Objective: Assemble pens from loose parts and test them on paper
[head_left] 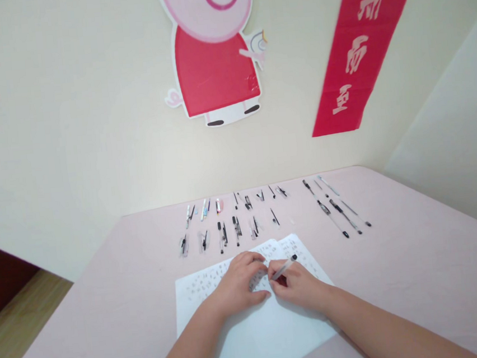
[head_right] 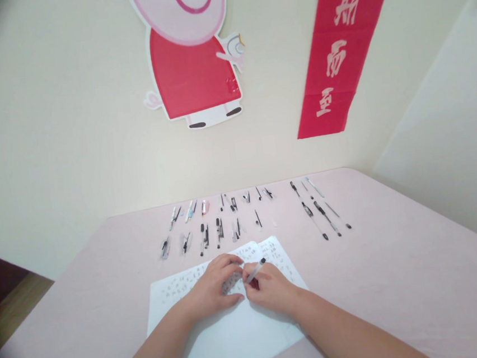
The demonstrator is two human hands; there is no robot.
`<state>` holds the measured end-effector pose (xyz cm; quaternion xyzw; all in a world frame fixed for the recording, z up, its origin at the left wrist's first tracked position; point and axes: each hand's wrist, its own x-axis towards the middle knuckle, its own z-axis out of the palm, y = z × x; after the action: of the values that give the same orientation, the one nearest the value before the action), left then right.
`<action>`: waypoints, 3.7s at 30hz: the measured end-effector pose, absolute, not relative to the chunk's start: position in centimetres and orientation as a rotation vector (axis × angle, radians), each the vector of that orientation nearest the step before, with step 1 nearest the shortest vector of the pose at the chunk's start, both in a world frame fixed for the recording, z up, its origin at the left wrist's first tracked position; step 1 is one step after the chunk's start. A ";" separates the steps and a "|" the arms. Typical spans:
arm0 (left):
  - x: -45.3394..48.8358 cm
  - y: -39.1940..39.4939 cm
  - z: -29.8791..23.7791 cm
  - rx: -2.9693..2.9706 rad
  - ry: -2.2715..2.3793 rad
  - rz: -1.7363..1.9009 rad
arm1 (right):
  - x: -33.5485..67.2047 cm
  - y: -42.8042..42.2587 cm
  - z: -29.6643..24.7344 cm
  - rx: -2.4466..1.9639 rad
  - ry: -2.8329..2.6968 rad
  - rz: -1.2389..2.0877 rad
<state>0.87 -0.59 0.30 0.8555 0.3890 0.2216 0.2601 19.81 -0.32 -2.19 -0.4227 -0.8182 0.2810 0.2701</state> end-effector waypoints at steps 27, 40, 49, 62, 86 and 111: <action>0.8 -0.5 0.1 2.328 1.049 0.594 | 20.0 -0.3 -2.0 -1.148 -2.176 0.799; 0.8 -0.6 0.2 2.340 1.091 0.562 | 19.9 -0.2 -2.0 -1.167 -2.156 0.842; 0.6 -0.4 0.1 2.305 1.074 0.525 | 20.1 0.1 -2.3 -1.164 -2.141 0.799; 0.6 -0.4 0.1 2.316 1.069 0.538 | 20.1 -0.1 -1.9 -1.146 -2.169 0.790; 0.7 -0.4 0.2 2.307 1.078 0.529 | 20.3 0.1 -2.3 -1.142 -2.158 0.807; 0.7 0.6 -1.2 2.124 1.372 0.683 | 20.7 1.2 -2.5 -1.123 -1.921 0.888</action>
<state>0.74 0.60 -1.16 0.7835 0.5060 0.2521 0.2581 20.66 1.23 -2.47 -0.4365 -0.7468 0.3451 0.3643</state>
